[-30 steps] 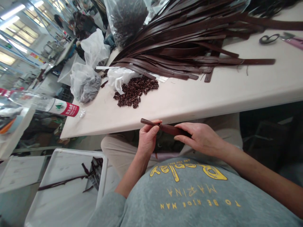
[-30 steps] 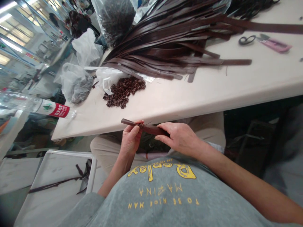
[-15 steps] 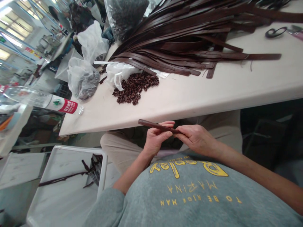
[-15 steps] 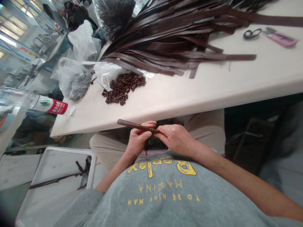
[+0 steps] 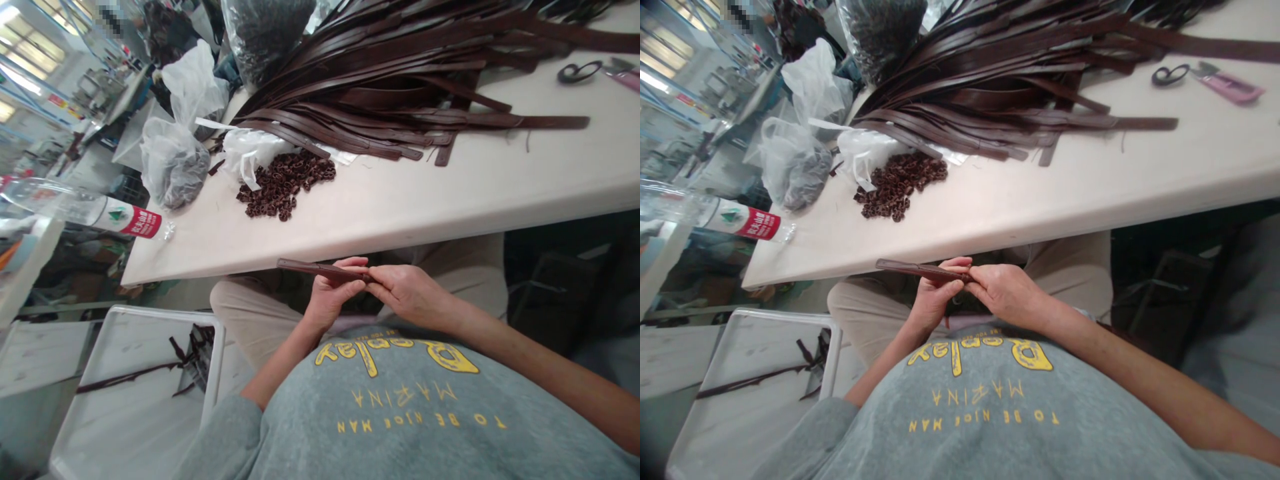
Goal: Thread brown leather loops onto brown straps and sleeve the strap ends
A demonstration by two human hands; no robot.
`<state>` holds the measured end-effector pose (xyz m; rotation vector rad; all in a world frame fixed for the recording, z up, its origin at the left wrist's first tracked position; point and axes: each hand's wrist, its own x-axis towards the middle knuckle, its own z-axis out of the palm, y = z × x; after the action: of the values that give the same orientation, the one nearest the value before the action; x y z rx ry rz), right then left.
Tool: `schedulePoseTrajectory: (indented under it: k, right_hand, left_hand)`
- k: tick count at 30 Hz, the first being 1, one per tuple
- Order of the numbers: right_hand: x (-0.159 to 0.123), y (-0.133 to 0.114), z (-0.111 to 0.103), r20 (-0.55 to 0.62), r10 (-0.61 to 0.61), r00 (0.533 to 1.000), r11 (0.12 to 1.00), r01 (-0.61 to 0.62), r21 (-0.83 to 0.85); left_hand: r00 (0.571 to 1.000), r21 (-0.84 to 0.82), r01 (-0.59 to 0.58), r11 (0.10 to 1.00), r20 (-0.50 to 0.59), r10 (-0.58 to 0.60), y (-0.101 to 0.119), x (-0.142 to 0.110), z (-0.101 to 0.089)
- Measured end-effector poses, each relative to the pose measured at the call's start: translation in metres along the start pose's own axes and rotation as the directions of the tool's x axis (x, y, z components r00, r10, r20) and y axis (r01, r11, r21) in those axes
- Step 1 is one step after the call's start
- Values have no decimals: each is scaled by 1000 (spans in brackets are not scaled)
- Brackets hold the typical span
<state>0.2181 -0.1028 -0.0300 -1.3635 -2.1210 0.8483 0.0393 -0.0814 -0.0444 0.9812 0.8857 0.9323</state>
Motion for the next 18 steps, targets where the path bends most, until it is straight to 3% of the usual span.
schedulePoseTrajectory:
  k: [3,6,8,10,12,15,18]
  right_hand:
    - [0,2,-2,-3,16,1000,992,-15,127]
    - [-7,16,-19,36,66,997,960,-74,269]
    - [-16,27,-30,154,115,981,924,-163,346]
    - [-26,33,-36,336,137,932,867,-277,414]
    - [-31,32,-33,419,132,899,827,-333,454]
    - [-25,21,-21,281,130,951,847,-254,467]
    - [-7,9,-13,188,109,976,875,-184,448]
  left_hand:
    - [999,-29,20,999,32,-19,2,0,2]
    - [999,-114,16,993,-26,-20,10,6,-5]
    - [995,-193,7,981,-100,-27,17,10,-14]
    - [985,-242,-24,970,-172,-19,24,12,-23]
    - [974,-251,-82,965,-225,25,30,10,-27]
    - [975,-235,-129,963,-209,79,35,3,-22]
    - [978,-222,-83,972,-204,37,37,-2,-18]
